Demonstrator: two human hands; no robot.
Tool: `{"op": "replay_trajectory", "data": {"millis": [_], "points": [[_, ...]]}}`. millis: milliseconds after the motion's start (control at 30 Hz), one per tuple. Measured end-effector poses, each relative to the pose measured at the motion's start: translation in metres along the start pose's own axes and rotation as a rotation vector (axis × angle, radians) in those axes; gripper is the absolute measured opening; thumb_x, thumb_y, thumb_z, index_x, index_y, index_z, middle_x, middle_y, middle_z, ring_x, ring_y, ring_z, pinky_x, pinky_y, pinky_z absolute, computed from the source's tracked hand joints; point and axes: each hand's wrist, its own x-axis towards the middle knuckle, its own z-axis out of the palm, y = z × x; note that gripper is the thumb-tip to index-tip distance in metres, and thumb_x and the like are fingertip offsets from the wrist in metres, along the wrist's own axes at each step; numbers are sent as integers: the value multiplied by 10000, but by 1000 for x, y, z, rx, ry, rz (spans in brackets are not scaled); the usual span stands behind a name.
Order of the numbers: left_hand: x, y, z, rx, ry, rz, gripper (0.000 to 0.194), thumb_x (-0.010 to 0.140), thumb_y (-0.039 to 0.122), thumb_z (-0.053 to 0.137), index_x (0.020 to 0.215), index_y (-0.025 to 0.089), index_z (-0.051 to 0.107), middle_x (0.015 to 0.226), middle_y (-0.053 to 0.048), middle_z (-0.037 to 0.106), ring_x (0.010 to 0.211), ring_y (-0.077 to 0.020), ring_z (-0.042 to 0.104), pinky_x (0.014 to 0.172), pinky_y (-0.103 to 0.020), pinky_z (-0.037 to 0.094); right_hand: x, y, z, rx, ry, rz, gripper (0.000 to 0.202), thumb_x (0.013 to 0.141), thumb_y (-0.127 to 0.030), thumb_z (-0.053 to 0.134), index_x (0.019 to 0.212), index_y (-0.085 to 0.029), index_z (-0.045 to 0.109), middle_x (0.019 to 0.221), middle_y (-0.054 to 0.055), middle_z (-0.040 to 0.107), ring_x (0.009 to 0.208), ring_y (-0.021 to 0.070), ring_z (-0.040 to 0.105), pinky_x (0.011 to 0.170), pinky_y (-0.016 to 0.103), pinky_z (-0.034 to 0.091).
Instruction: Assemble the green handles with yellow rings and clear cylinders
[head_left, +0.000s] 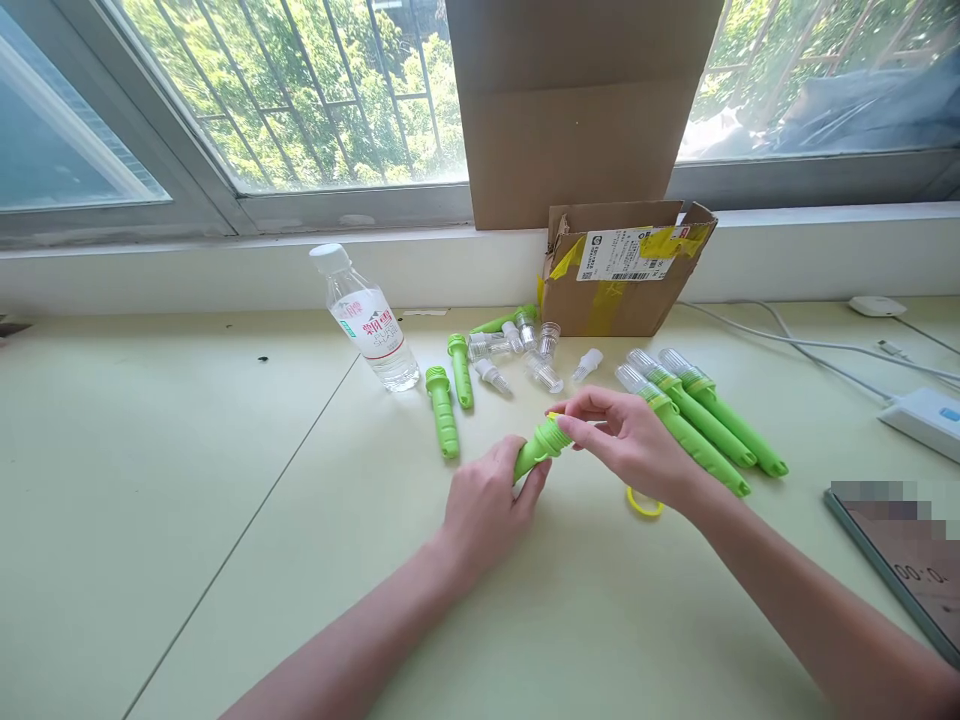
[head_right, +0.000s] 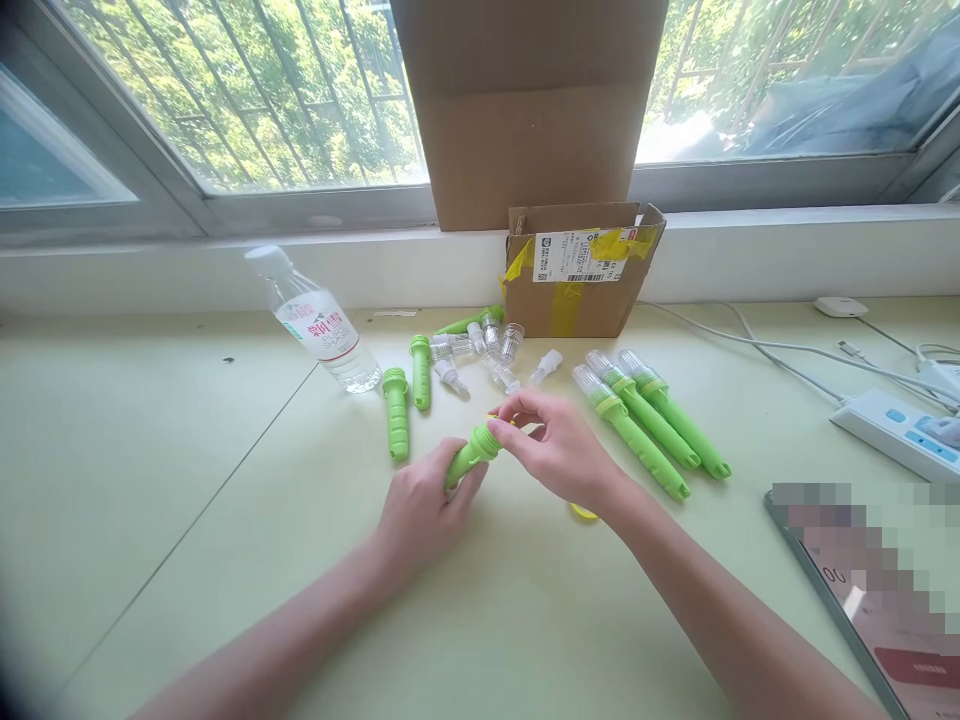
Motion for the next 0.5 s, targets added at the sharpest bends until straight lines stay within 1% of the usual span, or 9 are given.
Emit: {"op": "replay_trajectory", "data": {"millis": [167,333,400,500], "points": [[0,0,0,-18,-6,-19,172,938,369,437,918,211,503,611,42,533,463,-117,445,497,-230,291,0,1,0,24,37,2,199,849,-406,592,795,-215,614,979,39,666,850,182,638,691,302,541],[1,0,-2,-42,-16,-37,178,936,375,436,898,212,494,603,48,511,462,-115,424,499,-228,287,-1,0,1,28,38,-19,194,843,-393,604,798,-204,611,992,44,663,833,171,642,682,297,552],[1,1,-2,-46,-19,-41,178,936,374,434,894,212,492,599,50,503,462,-115,420,500,-227,285,-1,1,1,32,49,-30,183,832,-387,622,823,-205,601,994,43,661,844,171,645,681,295,561],[1,1,-3,-49,-16,-46,178,935,376,437,893,213,493,598,50,499,470,-117,426,503,-226,285,0,2,1,13,69,-39,196,818,-375,645,929,-217,608,1011,42,658,876,174,644,689,295,574]]}}
